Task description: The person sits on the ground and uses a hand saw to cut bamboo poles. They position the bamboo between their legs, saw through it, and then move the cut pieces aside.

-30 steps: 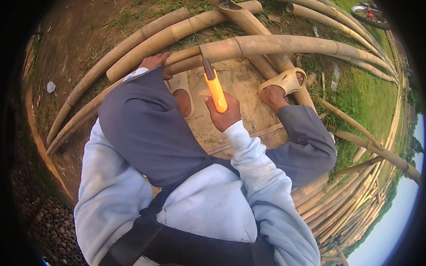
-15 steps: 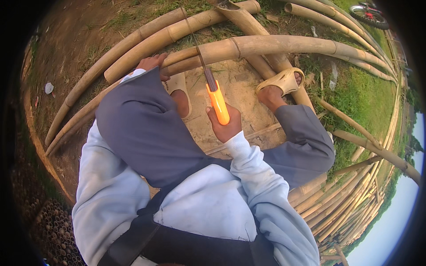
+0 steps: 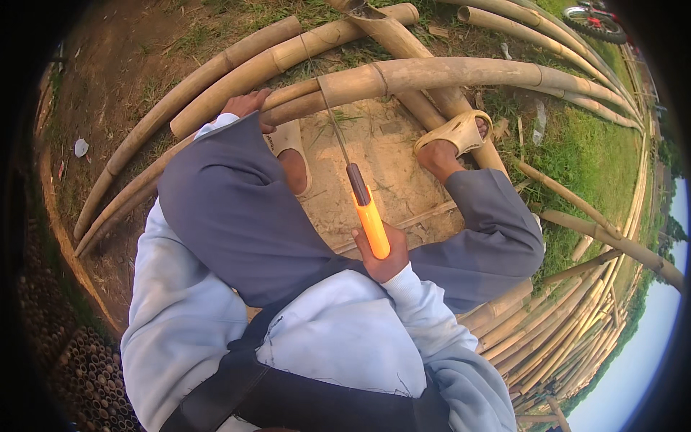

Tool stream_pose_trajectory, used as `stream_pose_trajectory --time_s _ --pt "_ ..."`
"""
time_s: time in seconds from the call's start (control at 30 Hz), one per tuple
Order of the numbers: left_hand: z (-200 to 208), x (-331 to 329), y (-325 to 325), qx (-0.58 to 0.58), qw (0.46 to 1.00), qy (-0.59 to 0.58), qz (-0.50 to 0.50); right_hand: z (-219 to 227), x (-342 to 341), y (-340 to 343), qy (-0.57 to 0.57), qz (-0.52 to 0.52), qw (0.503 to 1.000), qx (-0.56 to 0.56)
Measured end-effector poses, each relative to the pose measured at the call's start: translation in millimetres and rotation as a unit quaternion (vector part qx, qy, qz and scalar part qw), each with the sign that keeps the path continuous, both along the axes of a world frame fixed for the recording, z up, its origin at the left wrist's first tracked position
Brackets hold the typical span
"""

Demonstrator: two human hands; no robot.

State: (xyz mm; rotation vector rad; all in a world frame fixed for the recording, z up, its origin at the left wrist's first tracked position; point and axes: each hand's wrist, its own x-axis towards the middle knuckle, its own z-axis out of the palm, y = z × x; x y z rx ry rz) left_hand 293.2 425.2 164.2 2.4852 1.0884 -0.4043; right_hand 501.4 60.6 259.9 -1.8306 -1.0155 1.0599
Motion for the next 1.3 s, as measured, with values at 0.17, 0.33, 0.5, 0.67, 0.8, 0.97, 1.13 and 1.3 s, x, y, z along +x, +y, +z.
stream_pose_trajectory --time_s 0.17,0.33,0.5,0.67,0.8,0.97,1.13,1.3 --pt "-4 1 -8 0.001 1.000 -0.017 0.024 20 0 29 -0.013 0.015 1.000 0.004" --pt "6 3 -10 0.004 1.000 -0.012 0.018 -14 2 100 0.057 -0.004 0.995 0.084" --pt "0 1 -20 0.028 0.999 -0.028 0.014 40 -9 17 -0.043 0.026 0.998 0.046" --pt "-11 -5 -15 0.016 0.999 -0.024 0.030 -13 3 52 0.034 0.019 0.999 0.025" --pt "-17 -2 -4 0.050 0.998 -0.024 0.002 -58 21 91 0.023 0.012 0.998 0.057" --pt "-24 -10 -17 0.108 0.981 -0.158 0.025 -39 19 89 -0.041 0.060 0.996 0.052" --pt "-45 -16 -17 0.252 0.942 -0.220 0.007 -54 10 92 -0.041 0.005 0.990 0.132" --pt "-66 -55 -18 0.268 0.948 -0.158 0.068 -73 14 88 -0.058 0.012 0.991 0.123"
